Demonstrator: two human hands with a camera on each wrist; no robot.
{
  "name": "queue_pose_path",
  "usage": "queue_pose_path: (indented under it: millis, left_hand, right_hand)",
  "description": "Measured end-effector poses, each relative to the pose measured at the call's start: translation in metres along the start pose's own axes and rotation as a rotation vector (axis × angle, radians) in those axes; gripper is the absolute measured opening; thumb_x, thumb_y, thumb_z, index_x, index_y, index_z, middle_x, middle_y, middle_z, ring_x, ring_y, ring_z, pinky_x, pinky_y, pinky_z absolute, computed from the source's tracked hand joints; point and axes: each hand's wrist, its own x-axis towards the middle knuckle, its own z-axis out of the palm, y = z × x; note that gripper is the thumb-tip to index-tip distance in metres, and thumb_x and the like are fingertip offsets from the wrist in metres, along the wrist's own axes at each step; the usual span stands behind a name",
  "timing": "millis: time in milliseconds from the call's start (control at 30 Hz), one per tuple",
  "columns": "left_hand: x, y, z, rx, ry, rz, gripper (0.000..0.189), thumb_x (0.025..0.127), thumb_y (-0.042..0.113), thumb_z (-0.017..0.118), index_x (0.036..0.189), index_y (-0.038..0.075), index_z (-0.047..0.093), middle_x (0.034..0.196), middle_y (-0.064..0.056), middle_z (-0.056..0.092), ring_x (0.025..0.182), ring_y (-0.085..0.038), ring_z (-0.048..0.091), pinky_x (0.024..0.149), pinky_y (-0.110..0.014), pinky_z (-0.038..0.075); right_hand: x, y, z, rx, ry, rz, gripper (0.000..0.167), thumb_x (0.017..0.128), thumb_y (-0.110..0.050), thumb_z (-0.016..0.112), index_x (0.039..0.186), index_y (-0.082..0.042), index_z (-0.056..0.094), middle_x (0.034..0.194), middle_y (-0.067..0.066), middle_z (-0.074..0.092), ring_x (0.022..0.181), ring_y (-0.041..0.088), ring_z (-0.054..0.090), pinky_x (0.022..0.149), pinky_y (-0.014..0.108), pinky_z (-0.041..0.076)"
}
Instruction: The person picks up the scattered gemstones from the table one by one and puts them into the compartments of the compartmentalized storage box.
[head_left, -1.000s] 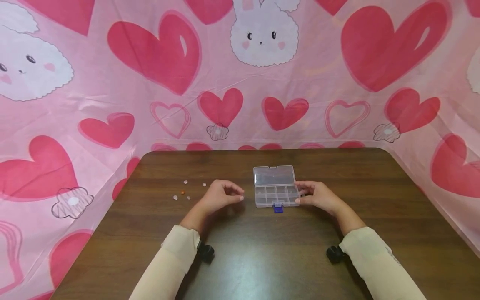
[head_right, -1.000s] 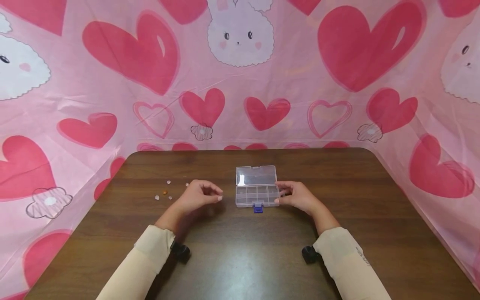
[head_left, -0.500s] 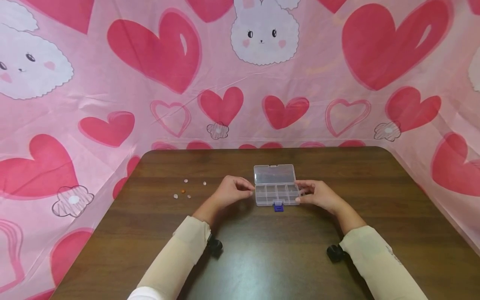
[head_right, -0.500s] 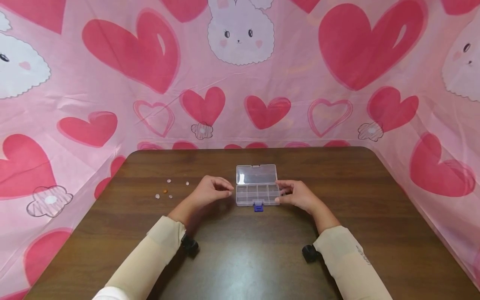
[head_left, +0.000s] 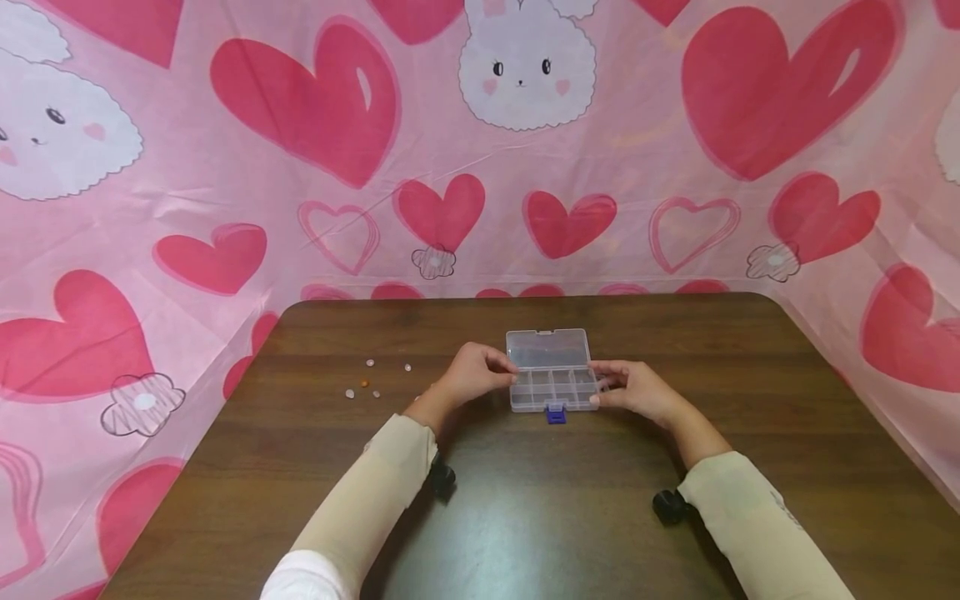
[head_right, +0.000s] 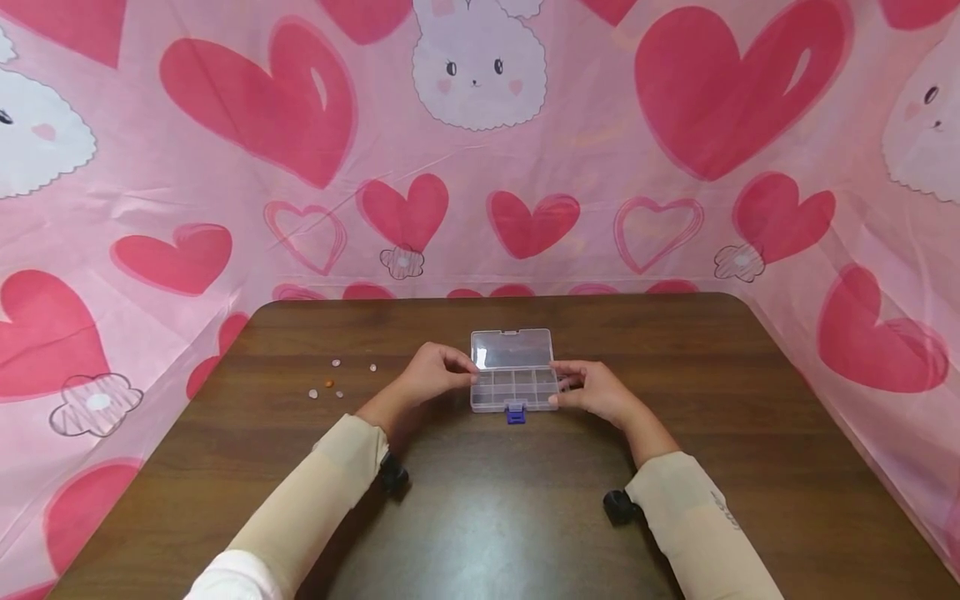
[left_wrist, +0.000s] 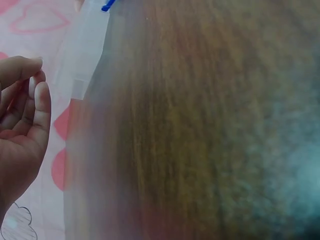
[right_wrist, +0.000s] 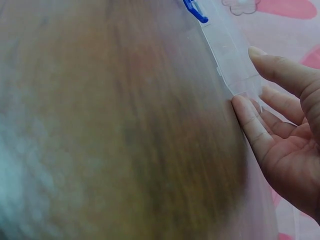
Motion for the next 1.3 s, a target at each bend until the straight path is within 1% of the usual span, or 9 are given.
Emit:
queue_pose_path:
  millis: [133,333,433,567,800,867,1067,1167,1300]
  left_hand:
    - [0.004,-0.002,0.002,0.002,0.006,-0.009,0.006,0.078,0.006,0.080,0.084,0.006,0.079,0.081,-0.001,0.073,0.068,-0.009,0.056,0.059,-0.024,0.047]
    - [0.009,-0.007,0.005,0.013,0.007,-0.010,0.007,0.078,0.007,0.081,0.084,0.006,0.079,0.080,-0.002,0.074,0.066,-0.007,0.055,0.057,-0.023,0.046]
    - [0.009,-0.009,0.005,0.007,0.001,-0.030,0.007,0.078,0.007,0.081,0.085,0.006,0.079,0.079,0.000,0.073,0.065,-0.007,0.055,0.056,-0.023,0.047]
    - [0.007,-0.010,0.006,-0.004,-0.005,-0.054,0.010,0.077,0.008,0.081,0.087,0.007,0.079,0.080,0.001,0.072,0.066,-0.009,0.055,0.058,-0.024,0.048]
    - [0.002,-0.013,0.006,-0.056,0.018,-0.034,0.016,0.076,0.006,0.083,0.092,0.006,0.078,0.087,-0.001,0.073,0.073,-0.011,0.058,0.065,-0.025,0.050]
    - [0.000,-0.013,0.004,-0.081,0.025,-0.024,0.018,0.075,0.005,0.083,0.092,0.004,0.078,0.086,-0.002,0.073,0.072,-0.011,0.059,0.065,-0.025,0.050]
    - [-0.006,-0.011,-0.002,-0.174,0.019,-0.028,0.022,0.073,0.000,0.083,0.094,-0.002,0.075,0.080,-0.006,0.073,0.070,-0.010,0.064,0.064,-0.025,0.052]
    - [-0.010,-0.011,-0.005,-0.170,0.037,-0.020,0.024,0.073,0.001,0.083,0.096,-0.002,0.075,0.081,-0.006,0.073,0.071,-0.011,0.064,0.065,-0.026,0.052]
    - [-0.016,-0.013,-0.008,-0.155,0.081,-0.009,0.024,0.073,0.002,0.083,0.096,-0.002,0.075,0.080,-0.005,0.072,0.071,-0.012,0.063,0.065,-0.026,0.052]
  right_hand:
    - [0.001,0.001,0.000,-0.003,0.001,0.002,0.067,0.081,-0.015,0.080,0.139,0.003,0.050,0.124,0.022,0.061,0.103,0.028,0.060,0.078,0.022,0.051]
    - [0.000,0.000,0.000,-0.011,0.000,0.002,0.068,0.081,-0.016,0.080,0.138,0.003,0.050,0.123,0.022,0.061,0.103,0.028,0.060,0.079,0.022,0.051]
    - [0.000,0.000,0.000,-0.010,0.003,0.009,0.067,0.081,-0.016,0.080,0.138,0.003,0.051,0.123,0.021,0.062,0.103,0.028,0.060,0.079,0.022,0.051]
    - [0.000,-0.001,0.000,-0.005,-0.001,0.003,0.066,0.082,-0.014,0.080,0.138,0.004,0.050,0.124,0.022,0.061,0.104,0.030,0.060,0.079,0.021,0.051]
    - [0.000,0.000,-0.001,-0.006,-0.002,0.001,0.068,0.081,-0.016,0.081,0.138,0.003,0.050,0.125,0.022,0.061,0.105,0.030,0.060,0.080,0.022,0.051]
    - [-0.001,-0.002,0.000,-0.005,-0.001,0.003,0.068,0.081,-0.016,0.081,0.138,0.003,0.051,0.125,0.021,0.061,0.105,0.030,0.060,0.080,0.022,0.051]
    - [-0.004,-0.003,0.001,-0.012,0.003,-0.002,0.067,0.082,-0.016,0.080,0.139,0.004,0.050,0.126,0.024,0.059,0.108,0.032,0.059,0.079,0.021,0.050]
    - [-0.004,-0.003,0.001,-0.009,0.002,-0.004,0.067,0.083,-0.016,0.079,0.139,0.004,0.049,0.126,0.024,0.059,0.108,0.032,0.059,0.079,0.021,0.050]
    - [-0.003,-0.005,0.001,-0.010,-0.002,-0.004,0.066,0.083,-0.016,0.079,0.139,0.004,0.049,0.125,0.023,0.060,0.108,0.031,0.059,0.079,0.021,0.050]
